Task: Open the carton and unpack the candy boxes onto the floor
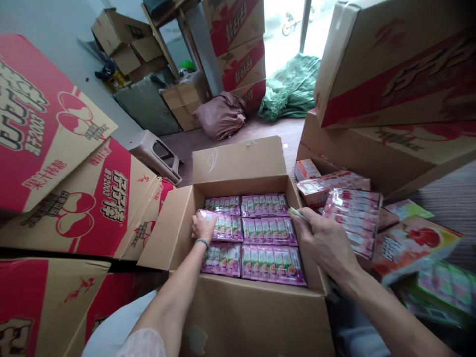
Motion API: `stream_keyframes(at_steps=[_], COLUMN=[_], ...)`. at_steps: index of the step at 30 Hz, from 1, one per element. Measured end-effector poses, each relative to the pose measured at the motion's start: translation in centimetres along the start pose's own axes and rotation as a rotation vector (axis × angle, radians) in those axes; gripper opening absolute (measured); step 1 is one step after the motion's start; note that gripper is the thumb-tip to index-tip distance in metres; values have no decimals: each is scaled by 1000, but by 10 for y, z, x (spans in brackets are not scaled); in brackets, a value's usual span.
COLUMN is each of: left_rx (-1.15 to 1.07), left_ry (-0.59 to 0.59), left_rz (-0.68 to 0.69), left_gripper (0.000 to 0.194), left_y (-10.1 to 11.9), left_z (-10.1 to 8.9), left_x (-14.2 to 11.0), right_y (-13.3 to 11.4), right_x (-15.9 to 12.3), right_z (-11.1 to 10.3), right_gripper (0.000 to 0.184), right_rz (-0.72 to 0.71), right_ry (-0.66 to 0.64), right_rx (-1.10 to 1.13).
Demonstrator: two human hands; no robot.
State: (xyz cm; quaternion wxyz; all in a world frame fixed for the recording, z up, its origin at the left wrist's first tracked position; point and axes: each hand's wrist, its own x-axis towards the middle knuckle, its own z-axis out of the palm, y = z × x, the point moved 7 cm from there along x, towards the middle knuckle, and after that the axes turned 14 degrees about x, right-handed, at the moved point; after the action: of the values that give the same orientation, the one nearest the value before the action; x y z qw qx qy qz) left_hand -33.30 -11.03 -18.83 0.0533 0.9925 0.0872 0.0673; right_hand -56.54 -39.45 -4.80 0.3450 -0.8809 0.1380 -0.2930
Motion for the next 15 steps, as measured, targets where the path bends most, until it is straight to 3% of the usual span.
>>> stream_keyframes(at_steps=[3, 5, 7, 9, 12, 15], left_rx=[34, 44, 14, -59, -115, -103], left_ry=[69, 115, 134, 42, -175, -231], left_rz=[167, 347, 399, 221, -65, -50], left_gripper=[66, 55, 49, 67, 116, 128], left_y=[32, 56, 68, 63, 55, 70], left_z=[-22, -39, -52, -51, -26, -4], left_x=[-20, -27, -24, -10, -1, -10], right_y=[-5, -8, -9, -9, -8, -5], right_x=[2, 3, 3, 2, 1, 0], right_z=[9, 12, 11, 7, -1, -6], right_gripper=[32, 33, 33, 34, 33, 33], right_rz=[-24, -37, -34, -21, -17, -25], right_ry=[-31, -42, -40, -24, -4, 3], right_rx=[6, 12, 21, 27, 42, 55])
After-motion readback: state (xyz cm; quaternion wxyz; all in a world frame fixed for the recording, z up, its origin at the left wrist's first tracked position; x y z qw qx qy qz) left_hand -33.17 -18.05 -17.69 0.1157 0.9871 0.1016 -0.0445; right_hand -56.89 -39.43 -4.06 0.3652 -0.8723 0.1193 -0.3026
